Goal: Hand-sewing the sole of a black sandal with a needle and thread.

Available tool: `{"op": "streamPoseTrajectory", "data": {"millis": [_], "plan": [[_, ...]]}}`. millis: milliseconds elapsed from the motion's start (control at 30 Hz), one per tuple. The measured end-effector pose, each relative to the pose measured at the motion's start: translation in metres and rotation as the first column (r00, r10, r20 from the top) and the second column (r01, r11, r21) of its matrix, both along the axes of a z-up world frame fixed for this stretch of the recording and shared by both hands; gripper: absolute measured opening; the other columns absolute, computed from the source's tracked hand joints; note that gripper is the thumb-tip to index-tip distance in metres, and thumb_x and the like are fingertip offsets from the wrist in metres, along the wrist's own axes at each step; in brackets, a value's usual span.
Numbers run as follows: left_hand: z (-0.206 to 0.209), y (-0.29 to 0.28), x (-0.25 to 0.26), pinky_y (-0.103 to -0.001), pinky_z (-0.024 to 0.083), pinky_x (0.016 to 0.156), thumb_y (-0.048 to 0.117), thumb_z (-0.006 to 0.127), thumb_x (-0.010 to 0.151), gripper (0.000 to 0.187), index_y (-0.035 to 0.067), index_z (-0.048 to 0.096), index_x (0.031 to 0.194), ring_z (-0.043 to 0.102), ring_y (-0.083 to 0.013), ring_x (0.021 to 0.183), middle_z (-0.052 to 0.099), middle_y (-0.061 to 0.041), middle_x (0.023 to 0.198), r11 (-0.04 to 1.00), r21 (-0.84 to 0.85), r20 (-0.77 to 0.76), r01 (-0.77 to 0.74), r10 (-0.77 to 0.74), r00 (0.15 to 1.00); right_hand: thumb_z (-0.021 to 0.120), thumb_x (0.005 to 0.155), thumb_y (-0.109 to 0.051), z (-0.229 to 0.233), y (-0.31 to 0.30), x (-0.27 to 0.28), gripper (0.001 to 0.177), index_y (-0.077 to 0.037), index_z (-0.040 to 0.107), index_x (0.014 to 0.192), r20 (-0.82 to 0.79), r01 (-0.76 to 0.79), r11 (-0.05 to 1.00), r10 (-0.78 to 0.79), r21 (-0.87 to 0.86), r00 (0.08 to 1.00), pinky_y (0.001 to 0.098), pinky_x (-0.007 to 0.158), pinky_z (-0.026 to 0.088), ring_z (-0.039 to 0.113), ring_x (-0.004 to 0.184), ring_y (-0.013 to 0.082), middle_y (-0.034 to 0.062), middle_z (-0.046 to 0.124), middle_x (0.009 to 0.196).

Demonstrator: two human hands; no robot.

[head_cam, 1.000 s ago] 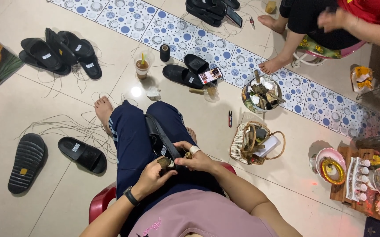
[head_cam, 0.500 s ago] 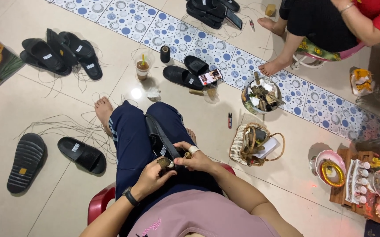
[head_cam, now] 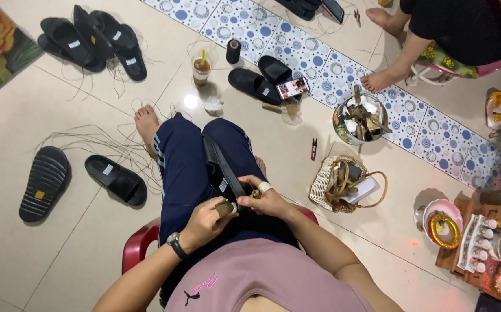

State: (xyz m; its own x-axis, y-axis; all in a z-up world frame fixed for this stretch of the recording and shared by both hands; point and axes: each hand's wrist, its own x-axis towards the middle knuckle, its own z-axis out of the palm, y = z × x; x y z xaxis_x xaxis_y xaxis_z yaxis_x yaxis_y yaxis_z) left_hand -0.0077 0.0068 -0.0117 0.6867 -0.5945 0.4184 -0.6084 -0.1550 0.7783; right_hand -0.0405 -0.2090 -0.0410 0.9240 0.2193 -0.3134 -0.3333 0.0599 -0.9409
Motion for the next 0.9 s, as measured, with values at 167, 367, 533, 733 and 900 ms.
{"op": "streamPoseTrajectory", "data": {"millis": [167, 367, 533, 733, 900], "plan": [[0.025, 0.040, 0.023, -0.039, 0.054, 0.066, 0.023, 0.076, 0.076, 0.032, 0.003, 0.064, 0.054, 0.068, -0.0361, 0.078, 0.071, -0.015, 0.088, 0.973, 0.226, -0.059, -0.053, 0.068, 0.996, 0.075, 0.082, -0.021, 0.030, 0.002, -0.002, 0.042, -0.016, 0.059, 0.120, -0.017, 0.137, 0.983, -0.140, -0.122, 0.990, 0.0169, 0.037, 0.047, 0.056, 0.048, 0.0071, 0.0081, 0.068, 0.108], [0.041, 0.165, 0.060, -0.043, 0.040, 0.095, 0.022, 0.074, 0.077, 0.018, 0.005, 0.075, 0.084, 0.061, -0.0358, 0.104, 0.066, -0.015, 0.120, 0.248, 0.750, 0.429, -0.613, 0.523, 0.736, 0.049, 0.092, -0.022, 0.031, -0.061, 0.004, 0.027, -0.015, 0.043, 0.118, 0.066, 0.428, 0.841, -0.432, -0.331, 0.900, 0.0228, 0.050, 0.047, 0.053, 0.064, 0.0125, 0.0076, 0.058, 0.107], [0.062, 0.103, 0.034, -0.052, 0.034, 0.105, 0.004, 0.073, 0.071, 0.043, -0.004, 0.065, 0.112, 0.053, -0.0470, 0.112, 0.056, -0.025, 0.114, 0.732, 0.347, 0.320, -0.586, 0.495, 0.808, 0.046, 0.098, -0.015, 0.071, -0.030, -0.009, 0.013, -0.010, 0.052, 0.108, 0.384, 0.379, 0.884, -0.261, -0.274, 0.886, 0.0231, 0.055, 0.044, 0.050, 0.060, 0.0120, 0.0060, 0.053, 0.081], [0.036, 0.026, 0.000, -0.054, 0.034, 0.107, 0.025, 0.076, 0.080, 0.048, -0.003, 0.061, 0.115, 0.054, -0.0391, 0.116, 0.058, -0.020, 0.111, 0.977, 0.158, 0.104, -0.146, 0.131, 0.986, 0.058, 0.093, -0.016, 0.083, -0.013, -0.030, 0.037, -0.019, 0.056, 0.130, 0.437, 0.077, 0.795, 0.247, -0.601, 0.865, 0.0387, 0.069, 0.054, 0.065, 0.076, 0.0265, 0.0080, 0.063, 0.092], [0.009, 0.009, -0.008, -0.051, 0.044, 0.097, 0.029, 0.078, 0.082, 0.050, -0.004, 0.058, 0.113, 0.057, -0.0435, 0.110, 0.057, -0.024, 0.107, 0.991, 0.093, -0.001, -0.092, 0.092, 0.996, 0.051, 0.097, -0.012, 0.078, -0.033, -0.038, 0.040, -0.021, 0.053, 0.136, 0.356, 0.006, 0.597, 0.470, -0.802, 0.807, 0.0410, 0.066, 0.053, 0.064, 0.074, 0.0316, 0.0089, 0.059, 0.086]]}}
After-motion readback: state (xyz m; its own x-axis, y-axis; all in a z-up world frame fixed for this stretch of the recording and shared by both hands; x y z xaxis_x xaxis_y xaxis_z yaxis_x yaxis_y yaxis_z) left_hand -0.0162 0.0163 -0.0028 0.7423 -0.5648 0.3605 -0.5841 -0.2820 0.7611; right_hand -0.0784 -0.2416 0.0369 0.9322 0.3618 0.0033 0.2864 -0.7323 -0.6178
